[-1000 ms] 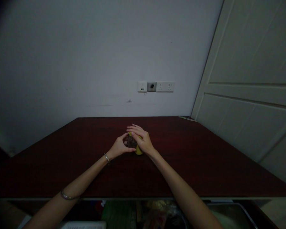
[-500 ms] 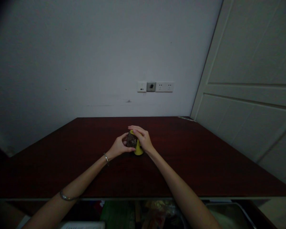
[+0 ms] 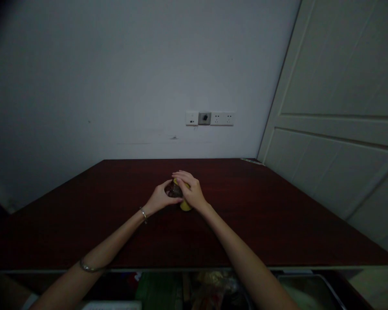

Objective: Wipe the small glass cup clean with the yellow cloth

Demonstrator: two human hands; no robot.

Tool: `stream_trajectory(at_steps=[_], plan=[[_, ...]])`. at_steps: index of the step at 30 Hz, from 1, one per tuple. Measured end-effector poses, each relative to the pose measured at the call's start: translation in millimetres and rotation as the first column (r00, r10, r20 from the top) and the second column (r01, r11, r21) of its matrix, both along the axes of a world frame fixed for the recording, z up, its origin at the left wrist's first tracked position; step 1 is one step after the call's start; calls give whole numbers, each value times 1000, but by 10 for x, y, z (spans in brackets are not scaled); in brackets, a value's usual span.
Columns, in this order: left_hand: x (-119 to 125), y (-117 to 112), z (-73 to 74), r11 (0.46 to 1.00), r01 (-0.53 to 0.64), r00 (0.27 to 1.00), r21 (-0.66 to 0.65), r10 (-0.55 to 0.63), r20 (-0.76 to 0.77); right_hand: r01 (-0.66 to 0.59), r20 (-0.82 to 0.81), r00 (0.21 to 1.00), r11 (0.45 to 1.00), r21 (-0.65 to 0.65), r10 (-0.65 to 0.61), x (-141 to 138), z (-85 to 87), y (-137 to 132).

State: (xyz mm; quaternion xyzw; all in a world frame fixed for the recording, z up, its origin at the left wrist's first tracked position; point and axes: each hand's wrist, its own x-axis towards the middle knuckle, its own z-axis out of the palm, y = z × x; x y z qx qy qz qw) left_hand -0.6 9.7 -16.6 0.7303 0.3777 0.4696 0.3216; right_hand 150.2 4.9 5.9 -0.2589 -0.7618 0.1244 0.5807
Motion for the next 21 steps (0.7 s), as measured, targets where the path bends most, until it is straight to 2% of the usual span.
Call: stream_trajectory(at_steps=[3,6,8,12,16,18,21], plan=[[-13,-2,-9,999,-34,997,17,35,-68,0,51,999,1000,19,-1,9,-5,-19],[-29,-6,-15,998,-54,992,42,58,-110,-65,200,979,992,105,43,11,-6,-78],[-32,-6,-19,998,-51,994,39,54,-97,-97,226,971,990,104,72,10,-11,-94],[-11,-7,-19,996,31,999,-85,-29,19,-113,19,993,994,-8,114,10,-16,-41],[21,-39,0,955,176,967,-237,-124,222,-188,-190,968,974,-127,162,0,2,-5],[32,-67,12,934,219,950,-283,-137,281,-179,-209,966,978,-111,153,-15,14,-31],[46,-103,24,923,246,928,-297,-136,348,-115,-143,984,992,-44,108,-37,23,-103]])
